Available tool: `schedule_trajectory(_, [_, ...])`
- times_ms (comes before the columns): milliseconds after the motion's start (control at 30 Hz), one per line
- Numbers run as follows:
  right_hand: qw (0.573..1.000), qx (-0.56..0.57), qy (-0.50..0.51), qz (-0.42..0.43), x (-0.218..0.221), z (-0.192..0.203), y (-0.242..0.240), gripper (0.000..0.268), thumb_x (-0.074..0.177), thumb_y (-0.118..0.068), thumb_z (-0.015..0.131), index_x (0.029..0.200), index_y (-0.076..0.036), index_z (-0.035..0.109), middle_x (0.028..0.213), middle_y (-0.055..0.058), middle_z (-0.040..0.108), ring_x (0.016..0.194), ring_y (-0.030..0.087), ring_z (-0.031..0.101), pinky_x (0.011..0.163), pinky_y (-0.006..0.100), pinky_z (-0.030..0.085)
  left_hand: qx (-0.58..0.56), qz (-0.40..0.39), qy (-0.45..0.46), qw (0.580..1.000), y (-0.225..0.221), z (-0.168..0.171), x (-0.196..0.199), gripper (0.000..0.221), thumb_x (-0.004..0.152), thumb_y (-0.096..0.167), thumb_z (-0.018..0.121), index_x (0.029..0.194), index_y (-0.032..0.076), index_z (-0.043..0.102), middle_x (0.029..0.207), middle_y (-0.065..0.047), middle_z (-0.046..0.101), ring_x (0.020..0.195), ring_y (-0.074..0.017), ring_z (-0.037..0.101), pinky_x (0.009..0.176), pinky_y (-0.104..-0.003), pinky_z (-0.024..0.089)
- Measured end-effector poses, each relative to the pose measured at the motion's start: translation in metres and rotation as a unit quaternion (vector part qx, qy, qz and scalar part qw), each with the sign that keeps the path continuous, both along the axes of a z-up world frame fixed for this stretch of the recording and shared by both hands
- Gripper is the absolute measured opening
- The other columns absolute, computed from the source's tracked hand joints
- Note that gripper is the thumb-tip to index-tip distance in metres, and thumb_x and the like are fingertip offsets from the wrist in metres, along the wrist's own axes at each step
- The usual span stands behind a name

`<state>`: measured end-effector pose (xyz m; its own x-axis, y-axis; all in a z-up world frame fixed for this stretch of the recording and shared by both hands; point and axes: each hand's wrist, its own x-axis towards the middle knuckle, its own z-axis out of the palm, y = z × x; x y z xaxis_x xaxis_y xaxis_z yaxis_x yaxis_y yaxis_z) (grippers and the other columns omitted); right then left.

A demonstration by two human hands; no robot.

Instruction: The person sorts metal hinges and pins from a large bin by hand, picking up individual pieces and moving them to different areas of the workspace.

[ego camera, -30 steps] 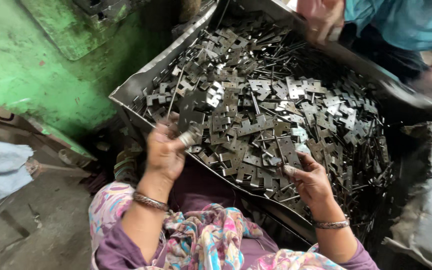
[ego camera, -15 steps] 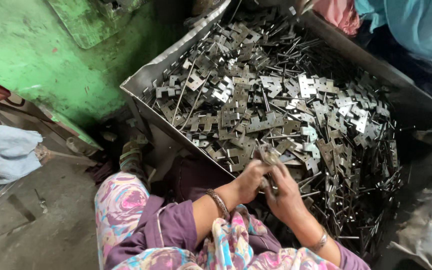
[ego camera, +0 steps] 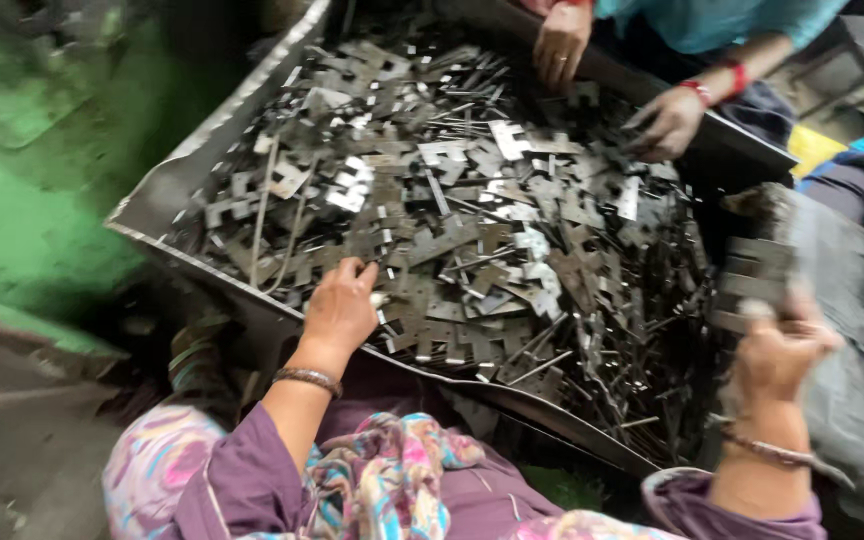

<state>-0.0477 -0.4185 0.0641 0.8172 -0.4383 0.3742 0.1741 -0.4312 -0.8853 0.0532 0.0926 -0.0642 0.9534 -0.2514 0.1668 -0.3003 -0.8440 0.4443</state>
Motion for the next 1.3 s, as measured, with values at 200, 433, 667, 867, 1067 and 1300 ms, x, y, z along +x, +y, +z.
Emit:
schedule_trajectory(200, [0.71,-0.595,0.232,-0.296,-0.065,-0.047,-0.177,0.052,0.091,-0.003,0.056,0.141,0.01,0.054,0.113,0.033,0.068,0.105,0.044,0.067,0.101,0.051,0.053,0.087,0.018,-0.03,0.996,-0.009,0.004,0.001,0.019,0.088,0.009,0.06,0.103,0.013,0.071,0.123,-0.01,0.065,0.088,-0.0321,0.07,0.076,-0.043,0.061])
schedule_trajectory(433, [0.798,-0.581,0.132,-0.094,0.032,-0.002,-0.017,0.045,0.096,-0.019,0.065,0.138,-0.005,0.065,0.134,0.024,0.064,0.122,0.043,0.06,0.109,0.049,0.05,0.122,0.023,-0.058,0.991,-0.02,0.008,-0.006,0.018,0.09,0.01,0.059,0.108,0.013,0.062,0.122,-0.011,0.06,0.084,-0.0274,0.071,0.068,-0.04,0.062])
schedule_trajectory(667, [0.758,-0.527,0.074,0.378,0.193,-0.044,0.322,0.046,0.091,0.003,0.054,0.135,-0.007,0.067,0.119,0.016,0.065,0.102,0.03,0.064,0.086,0.039,0.057,0.052,0.0,-0.122,0.991,-0.028,-0.012,-0.012,0.028,0.081,0.01,0.063,0.109,0.009,0.061,0.117,-0.016,0.062,0.084,-0.0336,0.07,0.064,-0.039,0.062])
schedule_trajectory(867, [0.519,-0.688,0.192,0.47,0.26,-0.118,0.397,0.017,0.1,-0.011,0.06,0.1,-0.002,0.075,0.096,0.013,0.073,0.083,0.02,0.069,0.075,0.033,0.06,-0.208,0.006,-0.021,0.978,-0.009,-0.025,-0.012,0.032,0.081,0.019,0.08,0.104,0.003,0.065,0.102,-0.018,0.069,0.091,-0.0351,0.072,0.078,-0.043,0.06])
schedule_trajectory(1067, [0.445,-0.772,-0.013,0.453,0.262,-0.118,0.373,0.006,0.085,-0.008,0.066,0.084,-0.005,0.071,0.083,0.01,0.071,0.081,0.022,0.069,0.076,0.033,0.058,-0.373,0.138,-0.076,0.914,0.016,-0.031,0.014,0.031,0.083,0.009,0.086,0.111,0.012,0.074,0.118,-0.015,0.077,0.104,-0.0287,0.077,0.095,-0.035,0.061])
schedule_trajectory(1300, [0.861,-0.381,-0.003,0.337,0.235,-0.055,0.308,0.029,0.083,0.0,0.079,0.109,-0.002,0.067,0.091,0.011,0.074,0.079,0.021,0.073,0.067,0.033,0.059,-0.757,0.177,0.198,0.597,0.07,0.023,0.001,0.063,0.071,-0.004,0.079,0.132,0.0,0.06,0.109,-0.016,0.074,0.095,-0.0274,0.074,0.083,-0.04,0.065])
